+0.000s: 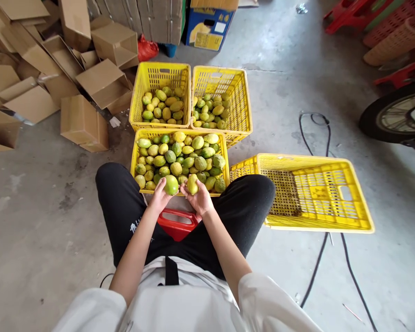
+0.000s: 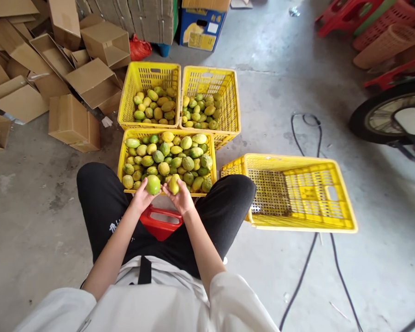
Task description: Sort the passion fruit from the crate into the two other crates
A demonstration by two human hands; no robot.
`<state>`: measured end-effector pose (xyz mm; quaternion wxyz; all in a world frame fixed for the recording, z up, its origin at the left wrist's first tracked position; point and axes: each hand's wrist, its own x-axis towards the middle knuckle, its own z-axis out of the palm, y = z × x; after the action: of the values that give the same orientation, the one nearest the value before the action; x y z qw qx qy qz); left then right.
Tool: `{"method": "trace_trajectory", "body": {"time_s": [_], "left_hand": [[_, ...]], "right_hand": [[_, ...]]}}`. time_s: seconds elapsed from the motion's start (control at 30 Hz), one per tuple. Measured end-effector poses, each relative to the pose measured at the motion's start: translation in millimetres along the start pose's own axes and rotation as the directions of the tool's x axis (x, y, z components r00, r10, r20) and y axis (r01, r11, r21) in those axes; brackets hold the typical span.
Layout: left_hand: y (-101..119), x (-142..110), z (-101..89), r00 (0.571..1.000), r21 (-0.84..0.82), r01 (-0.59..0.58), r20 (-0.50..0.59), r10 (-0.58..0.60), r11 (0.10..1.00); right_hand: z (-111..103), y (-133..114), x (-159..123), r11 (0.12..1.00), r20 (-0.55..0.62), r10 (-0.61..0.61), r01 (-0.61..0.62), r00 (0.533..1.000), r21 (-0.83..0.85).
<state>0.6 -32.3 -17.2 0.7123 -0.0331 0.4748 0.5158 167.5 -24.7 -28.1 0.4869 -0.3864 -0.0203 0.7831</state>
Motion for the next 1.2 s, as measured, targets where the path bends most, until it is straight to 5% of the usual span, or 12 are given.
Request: {"method": "trace_trajectory", "body": {"time_s": [0.23,0.5,0.67,0.9,1.2], "left_hand": [[-5.6,2.0,-4.1,1.0,0.172,0.029,-0.01,-0.028,0.985],[-4.8,7.2,-1.8,0.998,-0.03,-0.026,0.057,0.028,0.999],[-7.2,11.8,-9.5,0.997,0.03,-0.079,0.013,0.079,0.996],[-10.6,15.3,-15.2,0.997,0.155,-0.003,0.082,-0.01,0.988],[5.0,4.4,1.7,1.0,-0.11,0.016,0.024,-0.013,0.994]], "right_hand": [[-1.9,11.7,0.7,0.991,0.026,-0.013,0.017,1.0,-0.134],[-5.5,9.8,10.2,0.996,0.037,-0.046,0.049,0.998,-0.08],[-9.3,11.4,8.5,0.993,0.066,-0.051,0.057,0.997,-0.106],[-16.4,21.5,11.3,0.968,0.089,0.019,0.004,0.996,-0.252],[-10.4,11.4,14.7,0.997,0.174,-0.006,0.018,0.985,-0.071]]}}
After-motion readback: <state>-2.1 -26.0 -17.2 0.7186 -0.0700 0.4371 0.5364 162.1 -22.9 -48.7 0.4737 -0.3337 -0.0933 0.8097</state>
